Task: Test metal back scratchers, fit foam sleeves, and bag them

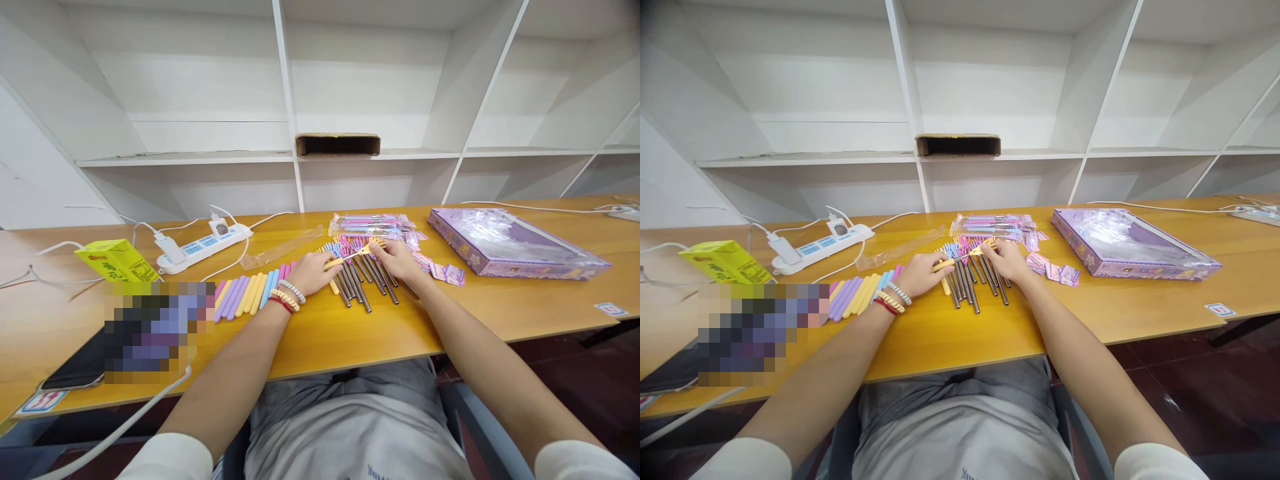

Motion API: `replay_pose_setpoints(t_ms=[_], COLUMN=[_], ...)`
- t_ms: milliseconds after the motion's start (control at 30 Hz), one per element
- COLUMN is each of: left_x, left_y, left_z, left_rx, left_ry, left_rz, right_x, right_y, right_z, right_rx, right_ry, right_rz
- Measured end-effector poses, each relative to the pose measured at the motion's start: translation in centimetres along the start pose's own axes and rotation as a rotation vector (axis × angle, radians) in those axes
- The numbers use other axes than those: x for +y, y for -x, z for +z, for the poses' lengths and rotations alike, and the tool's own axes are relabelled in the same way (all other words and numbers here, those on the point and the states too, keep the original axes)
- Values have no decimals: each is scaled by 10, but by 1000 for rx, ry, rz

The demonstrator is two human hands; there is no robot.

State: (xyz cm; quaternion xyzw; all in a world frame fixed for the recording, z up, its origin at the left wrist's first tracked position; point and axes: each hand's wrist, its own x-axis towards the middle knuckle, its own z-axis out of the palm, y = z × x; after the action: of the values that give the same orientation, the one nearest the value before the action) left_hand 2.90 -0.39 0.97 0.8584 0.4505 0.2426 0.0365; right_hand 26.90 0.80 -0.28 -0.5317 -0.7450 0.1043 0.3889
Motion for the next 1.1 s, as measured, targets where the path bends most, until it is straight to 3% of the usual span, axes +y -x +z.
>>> replay_pose_setpoints(t_ms=[267, 500, 633, 800, 900, 1100], left_x=[6, 10, 5, -4, -20, -79], left_y=[0, -2, -3, -8, -9, 3], left_z=[2, -2, 0, -1, -7, -33], left_rx=[59, 78, 71, 190, 267, 385], left_ry=[-232, -287, -317, -333, -333, -383], left_rz=[-3, -30, 19, 62, -8, -274], right_x=[-2, -9, -7, -5, 4, 61], right_y=[1, -1, 1, -1, -5, -12], right_z=[4, 4, 3, 0, -9, -43], right_rx=[-23, 51, 1, -24, 85, 546], right_ry=[5, -110, -105, -85, -129, -295], right_rz=[2, 71, -8, -15, 58, 313])
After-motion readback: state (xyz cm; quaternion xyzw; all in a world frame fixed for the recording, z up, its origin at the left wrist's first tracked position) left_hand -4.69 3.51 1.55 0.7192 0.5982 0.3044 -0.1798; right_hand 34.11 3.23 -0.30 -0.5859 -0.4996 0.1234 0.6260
